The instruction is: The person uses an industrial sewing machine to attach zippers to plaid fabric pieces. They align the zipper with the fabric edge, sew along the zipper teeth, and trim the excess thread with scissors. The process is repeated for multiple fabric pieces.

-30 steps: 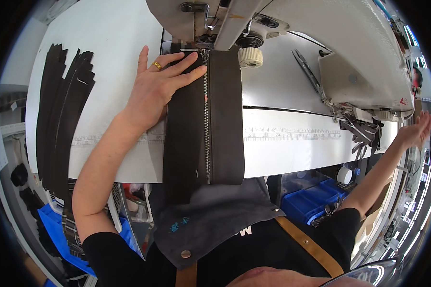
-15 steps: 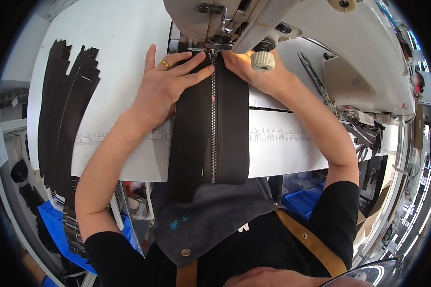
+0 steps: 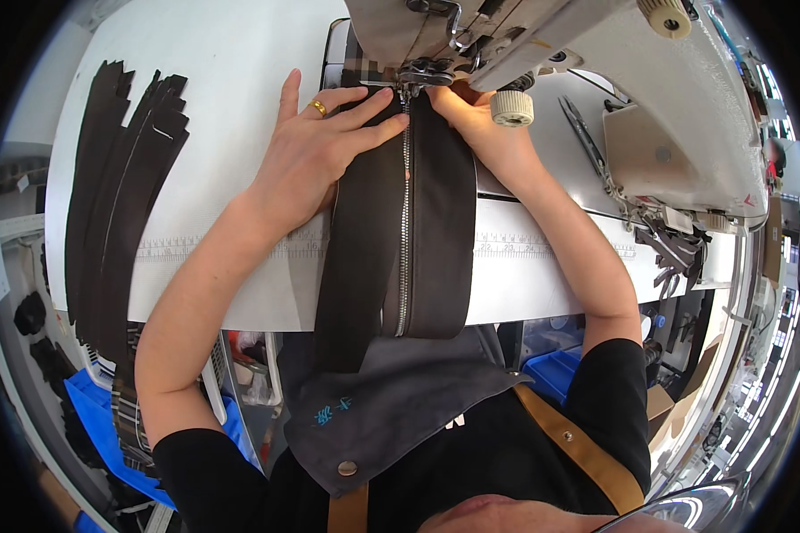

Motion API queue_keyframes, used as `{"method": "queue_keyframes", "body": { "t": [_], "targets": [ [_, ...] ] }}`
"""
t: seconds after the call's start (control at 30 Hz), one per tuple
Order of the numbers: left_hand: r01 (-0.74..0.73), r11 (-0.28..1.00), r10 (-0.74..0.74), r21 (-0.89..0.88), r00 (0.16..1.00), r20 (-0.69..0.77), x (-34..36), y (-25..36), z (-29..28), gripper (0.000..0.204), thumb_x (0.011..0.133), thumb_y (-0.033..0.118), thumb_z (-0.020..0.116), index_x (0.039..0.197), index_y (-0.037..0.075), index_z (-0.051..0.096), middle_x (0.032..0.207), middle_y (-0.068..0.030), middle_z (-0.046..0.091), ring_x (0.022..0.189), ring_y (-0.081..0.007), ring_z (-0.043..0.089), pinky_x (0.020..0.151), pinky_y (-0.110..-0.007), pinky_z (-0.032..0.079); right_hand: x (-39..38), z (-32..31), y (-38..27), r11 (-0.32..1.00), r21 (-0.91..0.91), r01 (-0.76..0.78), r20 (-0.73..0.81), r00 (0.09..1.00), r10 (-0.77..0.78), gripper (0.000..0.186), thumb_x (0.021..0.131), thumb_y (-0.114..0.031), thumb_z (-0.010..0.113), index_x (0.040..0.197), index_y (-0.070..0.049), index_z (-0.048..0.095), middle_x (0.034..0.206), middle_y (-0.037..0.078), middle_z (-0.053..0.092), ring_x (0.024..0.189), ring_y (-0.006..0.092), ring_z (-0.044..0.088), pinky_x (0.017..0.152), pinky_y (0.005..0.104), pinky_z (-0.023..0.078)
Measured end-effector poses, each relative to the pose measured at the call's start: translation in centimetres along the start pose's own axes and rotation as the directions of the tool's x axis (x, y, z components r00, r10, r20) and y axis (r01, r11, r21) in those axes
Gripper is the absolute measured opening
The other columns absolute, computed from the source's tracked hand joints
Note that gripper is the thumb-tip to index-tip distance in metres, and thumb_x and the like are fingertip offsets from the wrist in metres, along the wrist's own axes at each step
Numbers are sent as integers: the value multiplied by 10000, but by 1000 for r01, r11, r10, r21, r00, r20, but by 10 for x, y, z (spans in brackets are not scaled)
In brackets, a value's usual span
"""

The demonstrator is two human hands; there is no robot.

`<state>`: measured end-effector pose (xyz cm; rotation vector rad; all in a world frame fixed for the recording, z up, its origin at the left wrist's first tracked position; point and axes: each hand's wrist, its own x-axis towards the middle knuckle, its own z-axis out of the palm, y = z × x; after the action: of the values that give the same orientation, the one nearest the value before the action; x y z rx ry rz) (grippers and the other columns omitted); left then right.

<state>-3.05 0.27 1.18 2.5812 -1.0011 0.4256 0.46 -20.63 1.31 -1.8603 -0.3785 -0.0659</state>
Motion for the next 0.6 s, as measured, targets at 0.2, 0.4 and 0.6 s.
{"method": "queue_keyframes", "body": {
  "t": [0.2, 0.4, 0.6],
  "targets": [
    [15, 1000, -15, 16, 1000, 0, -3, -1, 0, 441, 769, 159, 649, 1204, 223, 618, 1278, -36, 573, 1176, -238, 511, 1074, -618, 150, 12, -34, -25, 971, -154, -185, 435, 869, 235, 266, 913, -289, 552, 941, -41, 644, 824, 12, 628, 719, 69, 554, 687, 237, 469],
    [2, 999, -2, 41, 1000, -5, -1, -3, 4, 426, 780, 266, 672, 1202, 221, 627, 1279, -26, 577, 1172, -236, 514, 1086, -597, 123, 5, -27, -11, 753, 405, -518, 435, 834, 339, 311, 904, -330, 588, 962, -31, 650, 825, 34, 624, 651, 70, 546, 635, 236, 474],
    [16, 999, -16, 34, 1000, 4, -2, -1, 3, 415, 785, 258, 665, 1197, 229, 630, 1279, -21, 578, 1172, -227, 515, 1090, -597, 110, -3, -22, -22, 960, -201, -195, 154, 961, 228, 247, 864, -253, 669, 974, -32, 673, 790, 29, 653, 662, 71, 564, 639, 220, 473]
  ]
}}
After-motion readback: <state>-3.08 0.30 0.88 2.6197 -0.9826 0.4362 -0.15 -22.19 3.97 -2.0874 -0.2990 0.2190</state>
